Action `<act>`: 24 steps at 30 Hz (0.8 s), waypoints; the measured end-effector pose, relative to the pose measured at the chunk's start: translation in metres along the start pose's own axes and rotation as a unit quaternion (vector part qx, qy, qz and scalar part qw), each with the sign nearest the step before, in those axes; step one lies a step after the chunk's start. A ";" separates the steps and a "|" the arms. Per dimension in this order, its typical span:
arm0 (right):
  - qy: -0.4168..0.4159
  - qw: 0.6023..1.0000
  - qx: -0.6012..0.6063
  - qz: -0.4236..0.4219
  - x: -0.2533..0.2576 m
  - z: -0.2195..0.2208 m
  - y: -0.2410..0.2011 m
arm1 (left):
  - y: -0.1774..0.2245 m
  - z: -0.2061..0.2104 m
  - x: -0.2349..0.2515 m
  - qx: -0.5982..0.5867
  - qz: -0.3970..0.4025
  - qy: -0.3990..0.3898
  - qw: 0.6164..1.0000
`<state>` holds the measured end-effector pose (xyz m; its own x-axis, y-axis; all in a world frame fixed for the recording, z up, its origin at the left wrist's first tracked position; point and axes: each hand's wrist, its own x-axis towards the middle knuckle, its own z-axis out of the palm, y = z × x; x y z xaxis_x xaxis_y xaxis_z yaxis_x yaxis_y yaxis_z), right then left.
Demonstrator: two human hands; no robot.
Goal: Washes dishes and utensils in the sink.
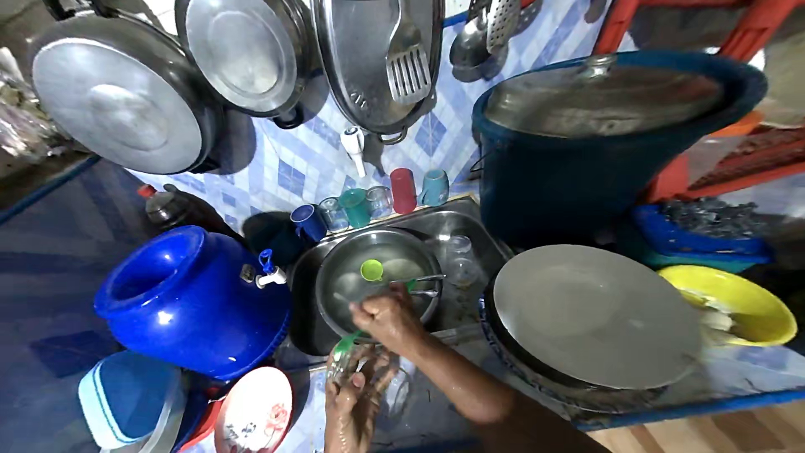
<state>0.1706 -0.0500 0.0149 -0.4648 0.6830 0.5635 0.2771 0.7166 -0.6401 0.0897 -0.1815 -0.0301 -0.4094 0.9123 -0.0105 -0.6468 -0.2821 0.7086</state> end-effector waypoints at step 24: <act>-0.210 0.973 -0.035 0.088 -0.005 -0.045 -0.012 | 0.009 0.018 -0.003 0.130 0.106 0.211 0.963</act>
<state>0.2077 -0.0562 0.0433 -0.7034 0.6887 0.1758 0.4335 0.6117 -0.6618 0.0965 -0.1812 -0.0112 -0.7753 0.6246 -0.0940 -0.3597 -0.3142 0.8786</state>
